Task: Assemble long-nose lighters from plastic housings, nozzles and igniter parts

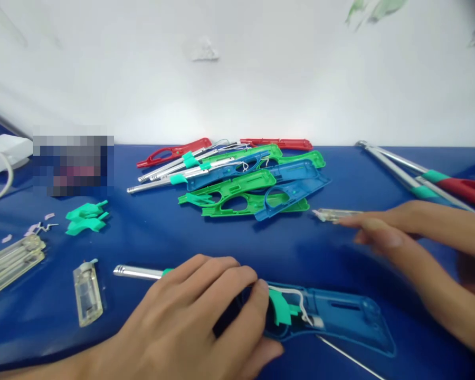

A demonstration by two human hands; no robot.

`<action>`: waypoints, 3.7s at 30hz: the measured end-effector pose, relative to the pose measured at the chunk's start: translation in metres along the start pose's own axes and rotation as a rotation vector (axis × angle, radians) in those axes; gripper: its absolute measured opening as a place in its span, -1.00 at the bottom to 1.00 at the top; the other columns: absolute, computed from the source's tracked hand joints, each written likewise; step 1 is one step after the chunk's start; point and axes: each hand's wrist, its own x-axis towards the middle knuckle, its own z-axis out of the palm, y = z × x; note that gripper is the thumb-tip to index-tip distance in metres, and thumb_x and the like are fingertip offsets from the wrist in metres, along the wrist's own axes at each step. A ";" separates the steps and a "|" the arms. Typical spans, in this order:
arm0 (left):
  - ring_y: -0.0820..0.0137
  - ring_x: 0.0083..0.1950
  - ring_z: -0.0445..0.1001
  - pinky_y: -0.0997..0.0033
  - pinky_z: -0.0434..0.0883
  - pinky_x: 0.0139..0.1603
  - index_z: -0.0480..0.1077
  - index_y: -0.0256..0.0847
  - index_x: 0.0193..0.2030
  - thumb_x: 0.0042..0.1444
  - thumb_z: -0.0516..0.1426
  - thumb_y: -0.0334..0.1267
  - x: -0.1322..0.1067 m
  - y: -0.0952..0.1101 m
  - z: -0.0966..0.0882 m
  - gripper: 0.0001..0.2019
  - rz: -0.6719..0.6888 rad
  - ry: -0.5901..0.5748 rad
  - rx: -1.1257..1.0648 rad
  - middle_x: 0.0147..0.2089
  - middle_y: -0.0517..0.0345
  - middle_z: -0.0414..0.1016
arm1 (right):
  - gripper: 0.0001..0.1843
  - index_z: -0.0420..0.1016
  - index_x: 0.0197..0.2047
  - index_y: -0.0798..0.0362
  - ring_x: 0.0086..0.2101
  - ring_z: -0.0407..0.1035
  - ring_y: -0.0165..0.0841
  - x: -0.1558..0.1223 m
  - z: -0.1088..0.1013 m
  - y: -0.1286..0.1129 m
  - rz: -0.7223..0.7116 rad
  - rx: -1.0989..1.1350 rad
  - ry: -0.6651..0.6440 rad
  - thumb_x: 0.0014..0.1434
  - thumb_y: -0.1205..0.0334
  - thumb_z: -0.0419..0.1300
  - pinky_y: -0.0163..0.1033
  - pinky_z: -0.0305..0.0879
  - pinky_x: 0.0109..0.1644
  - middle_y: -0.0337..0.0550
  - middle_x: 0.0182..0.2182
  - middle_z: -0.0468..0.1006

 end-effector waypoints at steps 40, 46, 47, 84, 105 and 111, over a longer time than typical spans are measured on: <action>0.36 -0.14 0.72 0.38 0.66 -0.08 0.74 -0.17 -0.07 0.47 0.35 -0.39 0.046 -0.004 0.006 -0.91 -0.205 0.160 -0.601 -0.16 0.16 0.78 | -0.73 0.68 0.12 -0.13 -0.19 0.76 -0.42 0.012 -0.003 -0.031 -0.610 0.087 0.072 0.75 0.19 0.11 -0.24 0.62 0.02 -0.36 -0.11 0.84; 0.36 -0.17 0.70 0.38 0.64 -0.12 0.74 -0.17 -0.07 0.49 0.33 -0.40 0.043 -0.007 0.009 -0.88 -0.229 0.139 -0.643 -0.19 0.16 0.77 | -0.76 0.69 0.13 -0.13 -0.17 0.75 -0.44 0.008 0.000 -0.031 -0.602 0.085 0.065 0.73 0.22 0.16 -0.22 0.58 0.10 -0.38 -0.11 0.82; 0.37 -0.18 0.70 0.38 0.64 -0.12 0.74 -0.17 -0.08 0.49 0.33 -0.40 0.042 -0.007 0.010 -0.88 -0.222 0.139 -0.637 -0.19 0.16 0.77 | -0.77 0.69 0.14 -0.13 -0.16 0.74 -0.45 0.007 0.001 -0.031 -0.597 0.081 0.064 0.73 0.23 0.16 -0.22 0.57 0.12 -0.38 -0.11 0.81; 0.42 -0.15 0.62 0.36 0.60 0.00 0.72 -0.34 -0.07 0.43 0.35 -0.54 0.036 -0.004 0.012 -0.91 -0.074 0.176 -0.566 -0.17 0.09 0.75 | -0.63 0.51 0.29 -0.05 -0.11 0.67 -0.33 -0.005 0.010 -0.028 -0.651 0.025 -0.002 0.76 0.41 -0.07 -0.17 0.34 0.25 -0.29 -0.10 0.84; 0.40 -0.14 0.63 0.35 0.62 0.01 0.73 -0.33 -0.08 0.43 0.38 -0.50 0.035 -0.006 0.014 -0.94 -0.075 0.162 -0.547 -0.16 0.10 0.77 | -0.53 0.51 0.32 -0.10 -0.08 0.70 -0.38 -0.012 0.016 -0.022 -0.594 0.036 -0.065 0.66 0.49 -0.08 -0.25 0.23 0.44 -0.35 -0.02 0.84; 0.44 -0.14 0.65 0.41 0.63 0.00 0.74 -0.31 -0.02 0.40 0.37 -0.45 0.036 -0.004 0.006 -0.90 -0.117 0.184 -0.515 -0.14 0.11 0.75 | -0.66 0.69 0.31 -0.17 -0.05 0.74 -0.14 -0.013 0.016 -0.022 -0.499 0.047 -0.072 0.57 0.18 0.25 -0.05 0.62 0.18 -0.17 -0.07 0.87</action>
